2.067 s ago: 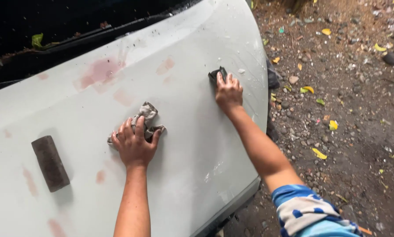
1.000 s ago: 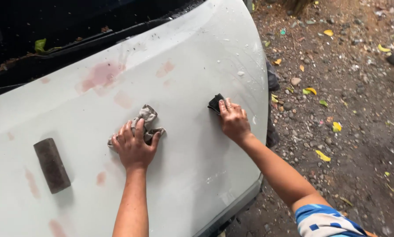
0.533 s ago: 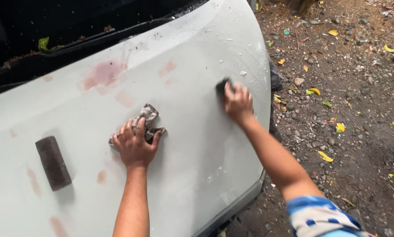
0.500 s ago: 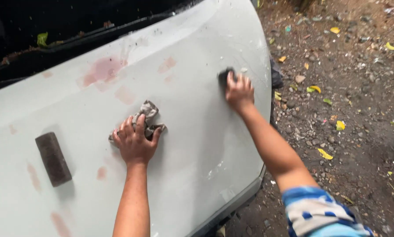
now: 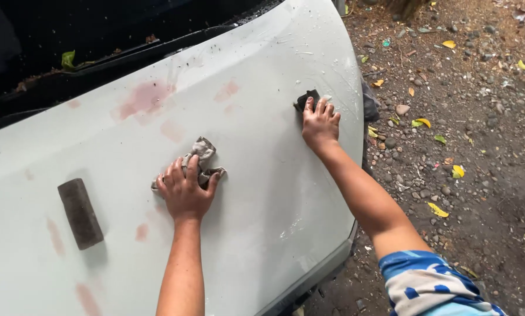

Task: Sanding and cleaning a white car hood in preparation for automotive repair or painting.

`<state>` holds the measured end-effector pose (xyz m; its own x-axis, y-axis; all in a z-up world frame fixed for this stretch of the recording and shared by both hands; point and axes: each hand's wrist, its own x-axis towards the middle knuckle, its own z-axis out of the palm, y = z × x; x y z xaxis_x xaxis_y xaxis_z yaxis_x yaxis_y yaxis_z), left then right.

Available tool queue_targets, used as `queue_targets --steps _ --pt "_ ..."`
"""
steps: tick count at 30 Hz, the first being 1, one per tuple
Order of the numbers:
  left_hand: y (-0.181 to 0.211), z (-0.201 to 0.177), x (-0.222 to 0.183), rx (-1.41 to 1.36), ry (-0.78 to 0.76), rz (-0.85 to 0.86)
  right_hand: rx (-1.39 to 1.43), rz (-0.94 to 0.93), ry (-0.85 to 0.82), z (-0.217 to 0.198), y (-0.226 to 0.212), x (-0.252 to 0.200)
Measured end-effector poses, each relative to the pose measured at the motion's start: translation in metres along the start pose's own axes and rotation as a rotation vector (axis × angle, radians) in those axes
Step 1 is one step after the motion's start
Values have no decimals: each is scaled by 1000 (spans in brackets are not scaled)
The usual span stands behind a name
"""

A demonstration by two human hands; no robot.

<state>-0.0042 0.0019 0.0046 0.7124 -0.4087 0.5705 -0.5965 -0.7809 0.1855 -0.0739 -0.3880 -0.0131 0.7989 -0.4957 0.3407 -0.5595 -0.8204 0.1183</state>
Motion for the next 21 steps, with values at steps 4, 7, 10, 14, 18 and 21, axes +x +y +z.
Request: queue_targets --steps 4,7,10,14,18,21 --pt "-1 5 2 12 10 -10 -38 -162 75 -1 12 -48" --pt "-3 6 2 17 -9 -42 -59 -279 32 1 22 -36" --pt "-2 4 -4 25 -15 -28 53 -169 -7 -4 18 -14" --pt "-1 4 -1 14 1 5 -53 -114 31 -6 5 -38" --pt "-3 7 0 33 36 3 -39 -279 39 -10 14 -68" --pt "-2 6 0 15 -12 -15 48 -146 -65 -10 18 -19"
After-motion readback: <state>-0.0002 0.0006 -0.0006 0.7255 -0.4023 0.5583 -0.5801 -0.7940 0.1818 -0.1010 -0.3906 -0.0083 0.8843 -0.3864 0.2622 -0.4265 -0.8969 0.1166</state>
